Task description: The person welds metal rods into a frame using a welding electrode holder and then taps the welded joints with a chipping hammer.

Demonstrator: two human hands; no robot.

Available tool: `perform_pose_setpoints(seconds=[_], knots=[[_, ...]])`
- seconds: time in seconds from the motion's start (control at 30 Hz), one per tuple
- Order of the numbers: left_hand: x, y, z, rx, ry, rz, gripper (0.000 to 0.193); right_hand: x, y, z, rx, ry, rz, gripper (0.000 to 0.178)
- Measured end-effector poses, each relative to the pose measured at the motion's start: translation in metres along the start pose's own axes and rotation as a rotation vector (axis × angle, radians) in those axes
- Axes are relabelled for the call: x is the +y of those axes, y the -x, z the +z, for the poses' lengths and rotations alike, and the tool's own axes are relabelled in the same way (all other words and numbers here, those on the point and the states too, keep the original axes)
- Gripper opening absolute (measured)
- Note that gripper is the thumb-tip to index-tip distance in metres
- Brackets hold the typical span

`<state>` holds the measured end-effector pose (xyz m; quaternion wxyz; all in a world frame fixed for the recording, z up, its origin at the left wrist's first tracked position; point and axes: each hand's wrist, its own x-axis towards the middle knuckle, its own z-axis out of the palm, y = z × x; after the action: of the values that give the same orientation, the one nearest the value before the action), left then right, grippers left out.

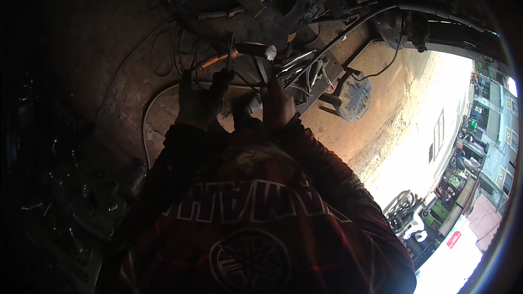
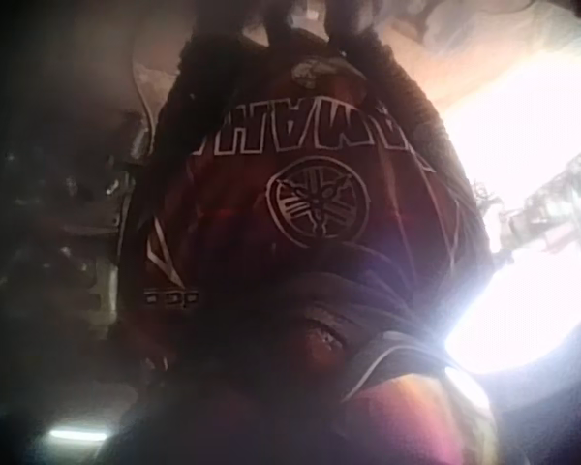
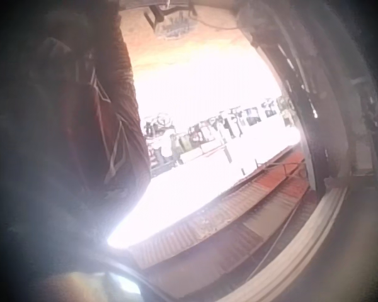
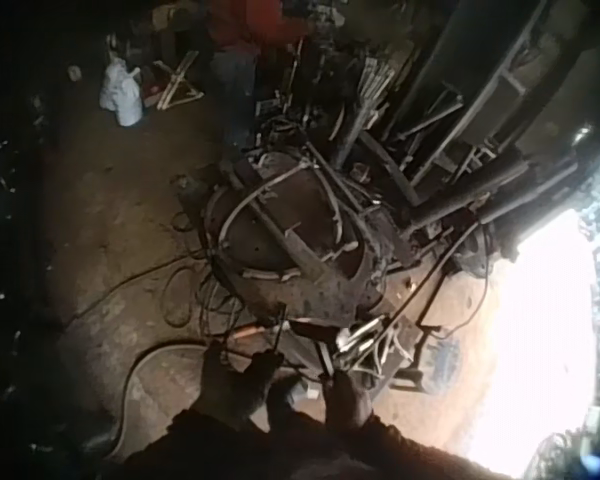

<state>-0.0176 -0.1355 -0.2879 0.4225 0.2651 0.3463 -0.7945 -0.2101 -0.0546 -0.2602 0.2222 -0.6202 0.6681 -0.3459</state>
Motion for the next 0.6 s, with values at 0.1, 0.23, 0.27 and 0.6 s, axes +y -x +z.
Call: perform_pose_setpoints(seconds=[0.1,0.23,0.27,0.6], knots=[[0.003,0.002,-0.006,-0.060,-0.001,-0.051,0.073,-0.003,0.007,-0.014,-0.073,-0.005,0.222,0.015],[0.007,0.025,-0.011,-0.017,-0.183,0.075,0.070,0.008,-0.009,-0.026,0.163,-0.045,0.247,0.014],[0.016,0.032,-0.020,-0.052,-0.264,0.081,0.069,0.017,-0.021,-0.031,0.250,0.125,0.076,0.016],[0.042,0.096,0.038,-0.087,-0.528,0.385,0.042,0.093,-0.211,-0.061,0.157,0.447,0.276,0.035]])
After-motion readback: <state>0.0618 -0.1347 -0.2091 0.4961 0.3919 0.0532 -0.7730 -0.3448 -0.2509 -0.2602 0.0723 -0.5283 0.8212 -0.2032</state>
